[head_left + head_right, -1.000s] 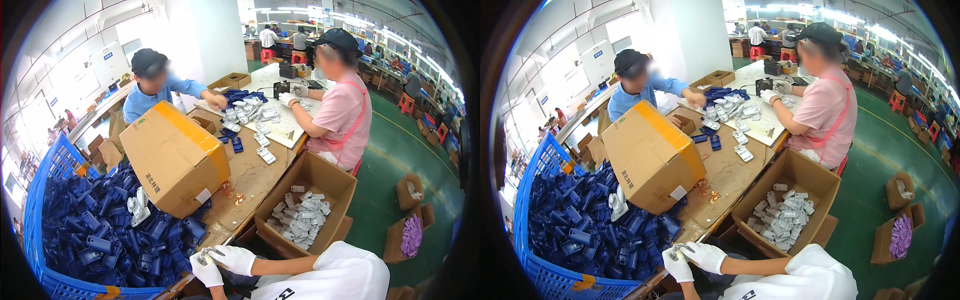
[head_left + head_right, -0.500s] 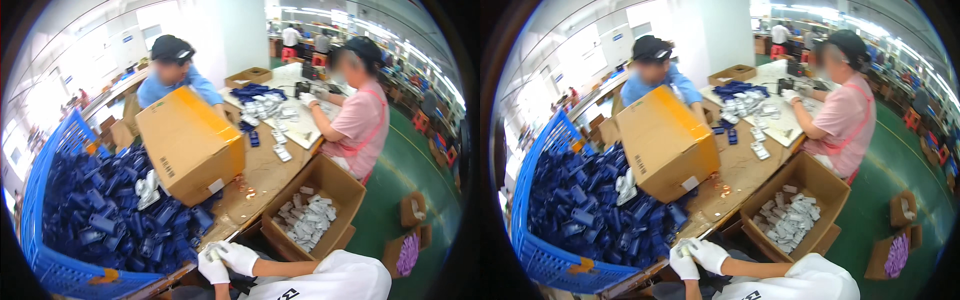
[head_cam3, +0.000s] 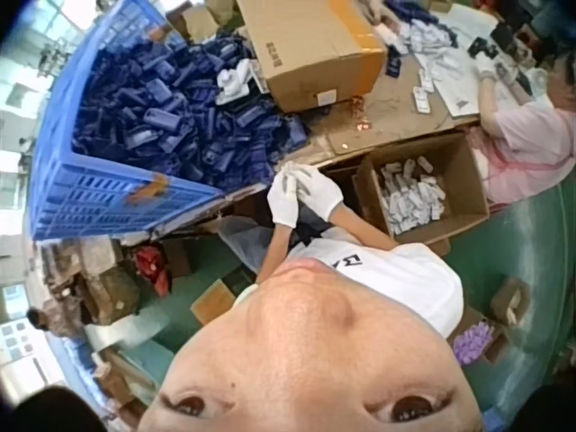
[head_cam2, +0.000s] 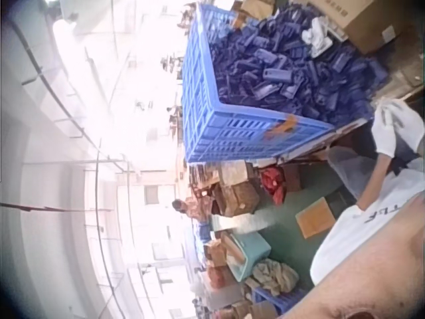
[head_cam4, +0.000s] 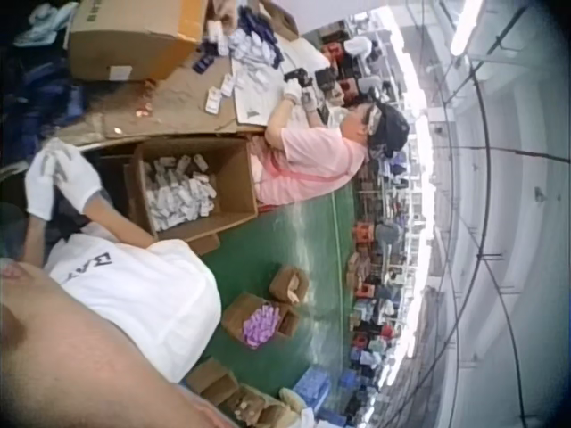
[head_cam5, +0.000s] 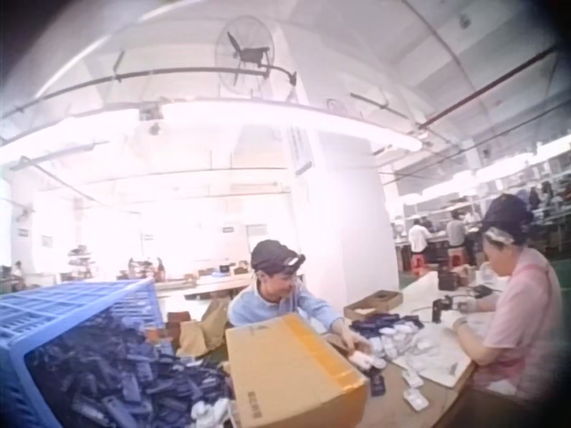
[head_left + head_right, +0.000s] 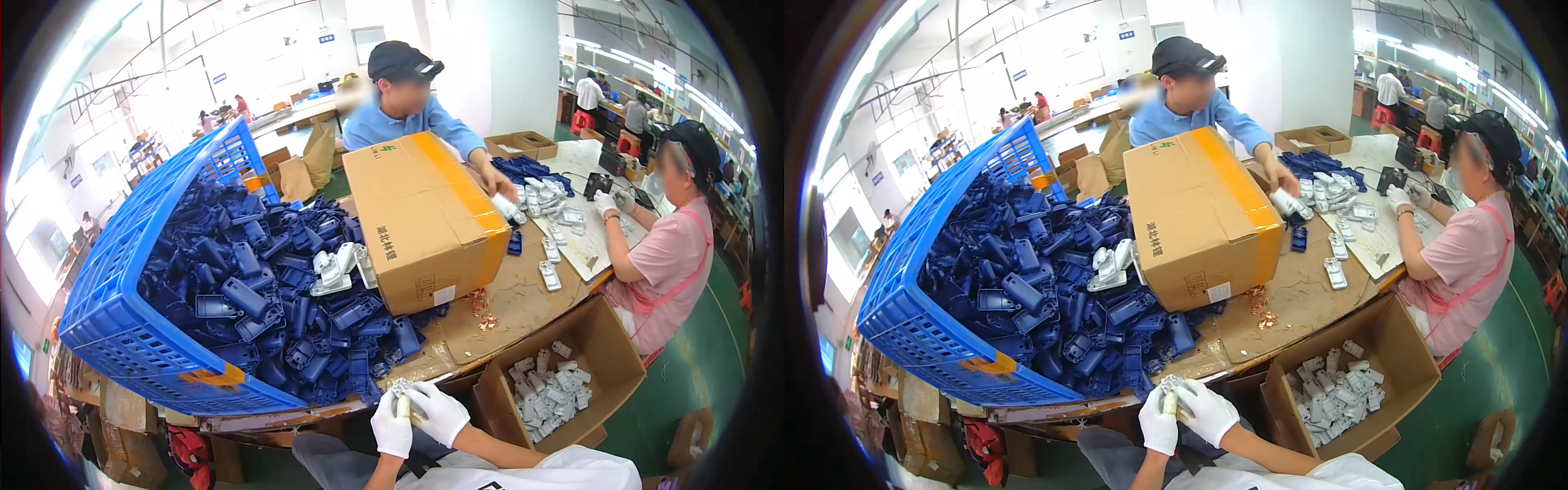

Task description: Assembling small plastic and metal components at a factory workbench.

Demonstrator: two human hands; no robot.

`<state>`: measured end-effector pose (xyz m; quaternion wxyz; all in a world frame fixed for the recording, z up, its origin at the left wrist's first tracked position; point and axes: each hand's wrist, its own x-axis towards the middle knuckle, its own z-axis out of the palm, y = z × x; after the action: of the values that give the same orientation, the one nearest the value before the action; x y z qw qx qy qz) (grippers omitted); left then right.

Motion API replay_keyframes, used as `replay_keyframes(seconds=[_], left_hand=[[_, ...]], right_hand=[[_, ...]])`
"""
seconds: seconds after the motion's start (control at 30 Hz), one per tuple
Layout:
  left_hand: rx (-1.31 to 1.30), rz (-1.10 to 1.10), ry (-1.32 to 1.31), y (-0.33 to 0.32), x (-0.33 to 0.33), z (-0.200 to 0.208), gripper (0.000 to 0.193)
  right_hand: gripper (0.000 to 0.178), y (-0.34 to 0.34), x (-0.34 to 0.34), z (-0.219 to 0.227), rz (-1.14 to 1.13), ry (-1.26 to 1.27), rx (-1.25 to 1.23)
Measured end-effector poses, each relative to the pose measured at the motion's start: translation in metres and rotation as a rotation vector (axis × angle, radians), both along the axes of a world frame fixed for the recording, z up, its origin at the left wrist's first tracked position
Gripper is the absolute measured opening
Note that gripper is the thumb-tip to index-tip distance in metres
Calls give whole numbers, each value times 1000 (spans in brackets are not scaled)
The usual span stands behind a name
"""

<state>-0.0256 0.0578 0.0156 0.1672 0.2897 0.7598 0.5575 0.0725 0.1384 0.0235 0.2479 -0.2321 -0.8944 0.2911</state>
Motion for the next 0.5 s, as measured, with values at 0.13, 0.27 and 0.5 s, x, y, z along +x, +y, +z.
replay_keyframes(seconds=[0.13, 0.27, 0.5], left_hand=[[36, 45, -37, -7, 2, 4, 27], [44, 73, -72, -9, 1, 2, 26], [121, 50, -147, -8, 0, -11, 28]], right_hand=[[37, -2, -5, 5, 50, -45, -48], [39, -3, -10, 8, 88, -144, -47], [39, 5, -9, 8, 116, -148, -60]])
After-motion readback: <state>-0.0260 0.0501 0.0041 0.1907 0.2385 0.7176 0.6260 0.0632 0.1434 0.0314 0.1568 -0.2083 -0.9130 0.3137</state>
